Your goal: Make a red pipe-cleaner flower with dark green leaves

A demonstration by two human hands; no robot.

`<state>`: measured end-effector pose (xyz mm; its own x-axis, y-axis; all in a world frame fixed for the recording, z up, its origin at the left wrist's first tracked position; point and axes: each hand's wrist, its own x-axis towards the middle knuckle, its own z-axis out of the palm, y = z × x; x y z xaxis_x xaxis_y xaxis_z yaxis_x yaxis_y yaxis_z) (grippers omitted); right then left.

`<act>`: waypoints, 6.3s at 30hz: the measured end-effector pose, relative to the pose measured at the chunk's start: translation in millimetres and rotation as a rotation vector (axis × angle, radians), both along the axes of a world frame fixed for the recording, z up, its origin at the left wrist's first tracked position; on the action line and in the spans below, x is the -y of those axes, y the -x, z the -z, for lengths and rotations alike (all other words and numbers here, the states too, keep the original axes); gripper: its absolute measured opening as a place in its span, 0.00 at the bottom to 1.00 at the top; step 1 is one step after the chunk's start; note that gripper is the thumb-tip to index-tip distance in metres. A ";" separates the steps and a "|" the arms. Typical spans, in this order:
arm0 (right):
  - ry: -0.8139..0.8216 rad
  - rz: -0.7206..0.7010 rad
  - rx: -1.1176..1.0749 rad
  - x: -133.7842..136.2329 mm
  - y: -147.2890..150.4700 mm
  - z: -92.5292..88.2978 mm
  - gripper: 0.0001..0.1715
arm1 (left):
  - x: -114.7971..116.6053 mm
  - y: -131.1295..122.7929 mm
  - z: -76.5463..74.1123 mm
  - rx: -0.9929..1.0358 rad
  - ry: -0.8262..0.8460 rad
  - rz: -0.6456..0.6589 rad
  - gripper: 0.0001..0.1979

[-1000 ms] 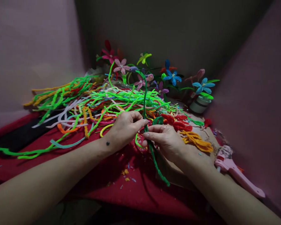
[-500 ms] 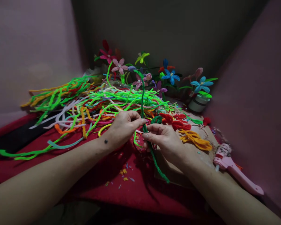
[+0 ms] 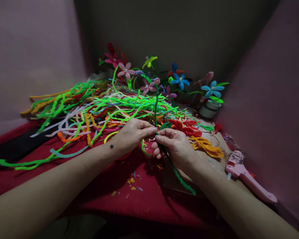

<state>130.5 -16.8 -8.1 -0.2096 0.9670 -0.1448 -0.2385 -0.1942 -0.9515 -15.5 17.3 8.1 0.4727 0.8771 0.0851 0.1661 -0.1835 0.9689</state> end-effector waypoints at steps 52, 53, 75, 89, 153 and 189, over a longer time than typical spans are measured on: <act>0.012 -0.147 -0.002 -7.4 -16.5 -6.5 0.07 | -17.6 25.9 -5.1 -0.449 -1.323 0.212 0.08; 0.018 -0.156 -0.005 -7.6 -16.9 -7.1 0.07 | -17.5 26.0 -4.6 -0.436 -1.312 0.217 0.08; 0.113 -0.160 -0.099 -5.6 -15.7 -3.7 0.04 | -15.1 21.2 -0.5 -0.335 -1.455 0.188 0.08; 0.096 -0.180 -0.098 -6.4 -15.7 -7.5 0.03 | -10.4 18.8 -1.7 -0.400 -1.598 0.167 0.09; -0.110 0.188 0.020 12.5 3.0 -5.9 0.10 | 6.3 11.1 0.8 -0.503 -1.243 -0.162 0.08; 0.025 -0.099 -0.034 3.4 -1.9 4.4 0.11 | -2.4 19.0 -30.0 -0.318 -0.303 -0.120 0.12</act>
